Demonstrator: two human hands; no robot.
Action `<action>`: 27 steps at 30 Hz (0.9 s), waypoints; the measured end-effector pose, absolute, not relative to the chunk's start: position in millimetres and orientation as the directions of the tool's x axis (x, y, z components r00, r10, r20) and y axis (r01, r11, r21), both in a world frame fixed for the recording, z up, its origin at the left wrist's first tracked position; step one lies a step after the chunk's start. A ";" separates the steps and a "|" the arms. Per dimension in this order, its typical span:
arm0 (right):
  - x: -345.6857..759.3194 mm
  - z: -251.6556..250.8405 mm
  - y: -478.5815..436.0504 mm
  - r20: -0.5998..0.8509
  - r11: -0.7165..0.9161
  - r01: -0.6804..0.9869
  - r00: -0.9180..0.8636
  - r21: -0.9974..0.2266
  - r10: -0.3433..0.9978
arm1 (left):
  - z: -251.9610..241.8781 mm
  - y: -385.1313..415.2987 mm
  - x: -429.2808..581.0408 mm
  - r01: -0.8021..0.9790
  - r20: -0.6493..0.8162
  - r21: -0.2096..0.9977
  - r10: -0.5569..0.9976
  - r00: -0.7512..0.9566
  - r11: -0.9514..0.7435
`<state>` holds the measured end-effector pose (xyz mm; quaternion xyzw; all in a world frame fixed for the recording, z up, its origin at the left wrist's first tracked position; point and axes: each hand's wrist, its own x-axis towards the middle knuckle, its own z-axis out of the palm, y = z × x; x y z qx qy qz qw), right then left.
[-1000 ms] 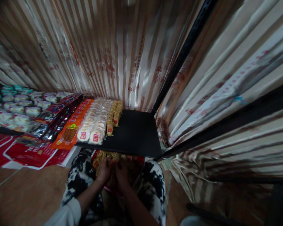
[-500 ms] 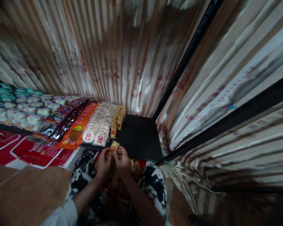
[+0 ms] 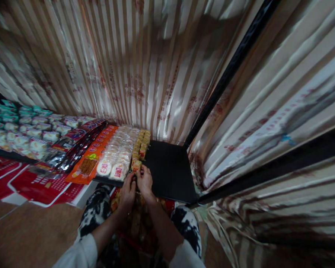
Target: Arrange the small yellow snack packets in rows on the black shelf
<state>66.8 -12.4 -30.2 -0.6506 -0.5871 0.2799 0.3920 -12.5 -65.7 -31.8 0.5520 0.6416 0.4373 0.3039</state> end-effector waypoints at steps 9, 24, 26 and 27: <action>51.6 -31.6 3.0 0.038 -0.046 0.573 0.134 -0.818 0.990 | -44.8 -48.6 -18.7 0.421 0.103 0.907 0.971 -0.216 -0.003; 49.0 -45.6 6.1 0.202 0.109 0.658 0.066 -0.745 0.977 | -56.8 -53.0 -18.4 0.390 0.162 0.919 0.958 -0.236 -0.059; 50.2 -46.9 5.9 0.207 0.109 0.666 0.071 -0.738 0.976 | -55.9 -53.9 -18.5 0.388 0.162 0.920 0.959 -0.234 -0.061; 50.8 -47.7 6.1 0.206 0.108 0.665 0.071 -0.739 0.976 | -54.7 -54.4 -18.3 0.383 0.157 0.922 0.960 -0.232 -0.058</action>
